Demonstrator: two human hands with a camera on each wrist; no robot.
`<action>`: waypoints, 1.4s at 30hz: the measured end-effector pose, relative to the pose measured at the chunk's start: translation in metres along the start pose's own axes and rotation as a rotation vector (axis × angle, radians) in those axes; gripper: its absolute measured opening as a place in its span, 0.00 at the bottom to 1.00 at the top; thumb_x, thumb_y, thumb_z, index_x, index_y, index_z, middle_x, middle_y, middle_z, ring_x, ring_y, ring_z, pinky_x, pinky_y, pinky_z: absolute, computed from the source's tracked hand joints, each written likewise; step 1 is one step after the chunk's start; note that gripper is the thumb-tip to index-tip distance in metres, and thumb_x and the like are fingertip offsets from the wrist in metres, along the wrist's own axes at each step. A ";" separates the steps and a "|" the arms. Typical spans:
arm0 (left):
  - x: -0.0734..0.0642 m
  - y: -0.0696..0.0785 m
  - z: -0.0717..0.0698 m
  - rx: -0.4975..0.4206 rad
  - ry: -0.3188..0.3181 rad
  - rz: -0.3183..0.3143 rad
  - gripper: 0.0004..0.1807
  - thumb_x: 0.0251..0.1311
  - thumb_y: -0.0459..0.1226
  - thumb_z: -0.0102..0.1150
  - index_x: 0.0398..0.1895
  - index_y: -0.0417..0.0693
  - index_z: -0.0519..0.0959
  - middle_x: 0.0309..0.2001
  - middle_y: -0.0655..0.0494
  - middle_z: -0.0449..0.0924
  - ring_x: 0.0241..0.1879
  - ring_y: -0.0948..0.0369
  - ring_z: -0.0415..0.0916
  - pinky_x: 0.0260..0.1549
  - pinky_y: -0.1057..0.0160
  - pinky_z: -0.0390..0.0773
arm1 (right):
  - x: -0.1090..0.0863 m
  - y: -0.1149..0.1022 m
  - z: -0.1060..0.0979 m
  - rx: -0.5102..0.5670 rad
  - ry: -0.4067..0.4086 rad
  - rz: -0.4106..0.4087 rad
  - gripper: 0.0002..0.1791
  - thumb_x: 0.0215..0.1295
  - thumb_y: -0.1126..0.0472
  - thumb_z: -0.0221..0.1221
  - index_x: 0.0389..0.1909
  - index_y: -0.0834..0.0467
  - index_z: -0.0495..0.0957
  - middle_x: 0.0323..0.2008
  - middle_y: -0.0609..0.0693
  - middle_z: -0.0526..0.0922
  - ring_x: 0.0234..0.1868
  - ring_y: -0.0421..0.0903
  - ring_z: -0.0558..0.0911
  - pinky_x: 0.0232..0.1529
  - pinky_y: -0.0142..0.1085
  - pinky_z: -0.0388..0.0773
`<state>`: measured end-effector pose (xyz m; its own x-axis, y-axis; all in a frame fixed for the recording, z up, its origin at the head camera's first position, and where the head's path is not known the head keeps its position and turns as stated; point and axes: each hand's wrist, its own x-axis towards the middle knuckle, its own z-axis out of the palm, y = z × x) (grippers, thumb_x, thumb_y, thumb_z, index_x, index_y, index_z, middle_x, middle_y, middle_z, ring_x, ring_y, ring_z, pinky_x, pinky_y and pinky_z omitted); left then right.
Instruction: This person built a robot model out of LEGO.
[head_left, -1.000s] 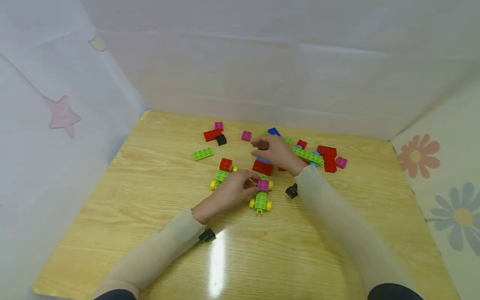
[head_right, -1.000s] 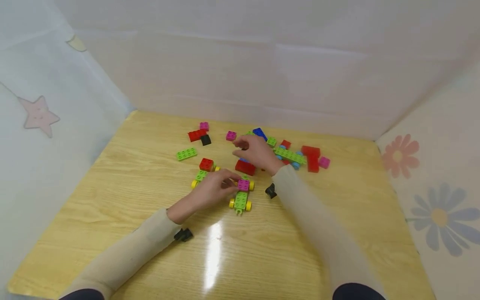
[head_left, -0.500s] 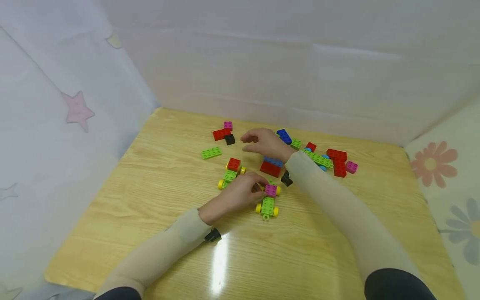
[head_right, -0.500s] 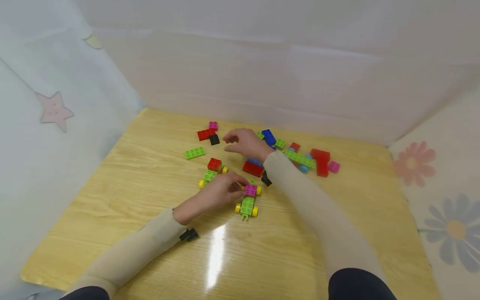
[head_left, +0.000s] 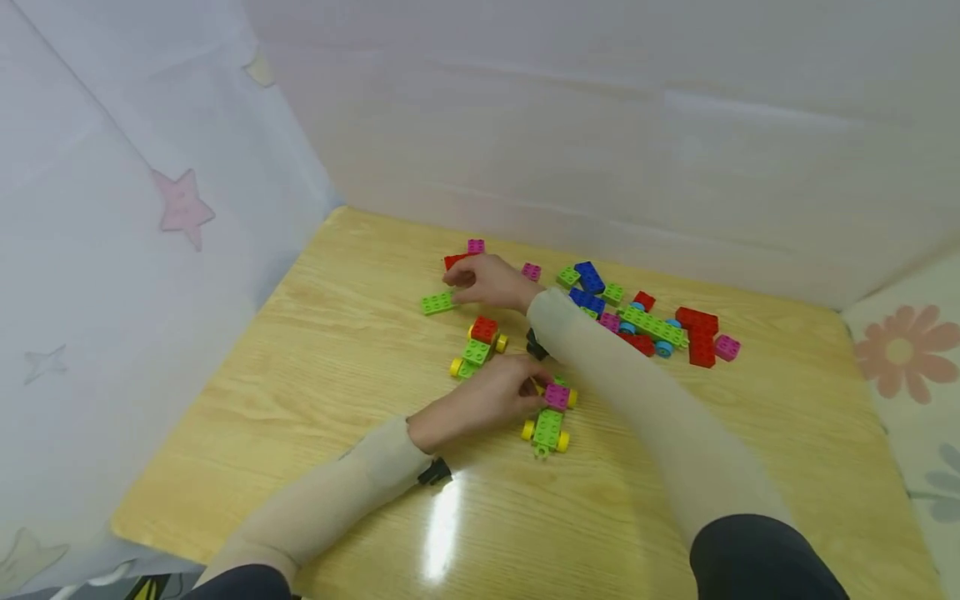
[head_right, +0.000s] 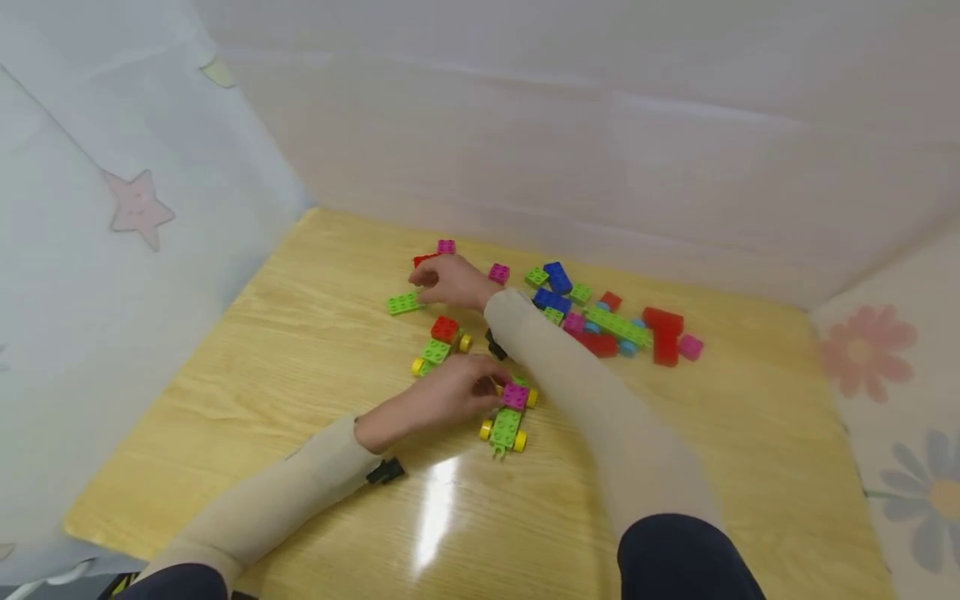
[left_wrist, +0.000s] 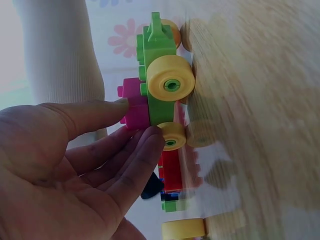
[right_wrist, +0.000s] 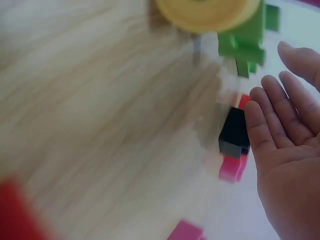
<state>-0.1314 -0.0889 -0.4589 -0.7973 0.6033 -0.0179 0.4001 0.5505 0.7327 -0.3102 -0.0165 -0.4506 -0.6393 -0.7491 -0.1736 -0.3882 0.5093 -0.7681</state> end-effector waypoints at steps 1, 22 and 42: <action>-0.002 0.007 -0.003 -0.002 -0.009 -0.002 0.17 0.73 0.32 0.68 0.63 0.43 0.88 0.53 0.53 0.92 0.45 0.62 0.87 0.49 0.63 0.89 | 0.002 -0.001 0.002 -0.017 0.001 -0.006 0.26 0.79 0.60 0.70 0.73 0.61 0.81 0.71 0.56 0.85 0.72 0.53 0.83 0.79 0.48 0.79; -0.005 0.021 -0.002 0.039 -0.011 0.002 0.14 0.73 0.35 0.72 0.58 0.42 0.89 0.50 0.51 0.93 0.48 0.57 0.90 0.48 0.65 0.87 | 0.005 -0.003 0.008 -0.263 -0.085 -0.018 0.23 0.78 0.61 0.71 0.70 0.57 0.84 0.66 0.54 0.85 0.65 0.52 0.84 0.72 0.46 0.82; 0.009 -0.022 0.016 0.017 -0.023 0.047 0.15 0.74 0.41 0.73 0.59 0.50 0.89 0.53 0.59 0.92 0.46 0.69 0.88 0.49 0.68 0.88 | -0.024 -0.008 -0.012 -0.249 -0.001 -0.043 0.23 0.77 0.59 0.72 0.70 0.55 0.85 0.67 0.53 0.86 0.65 0.52 0.85 0.74 0.46 0.82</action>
<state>-0.1407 -0.0866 -0.4863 -0.7670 0.6417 0.0010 0.4449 0.5306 0.7215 -0.3000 0.0024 -0.4326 -0.6179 -0.7727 -0.1452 -0.5667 0.5657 -0.5990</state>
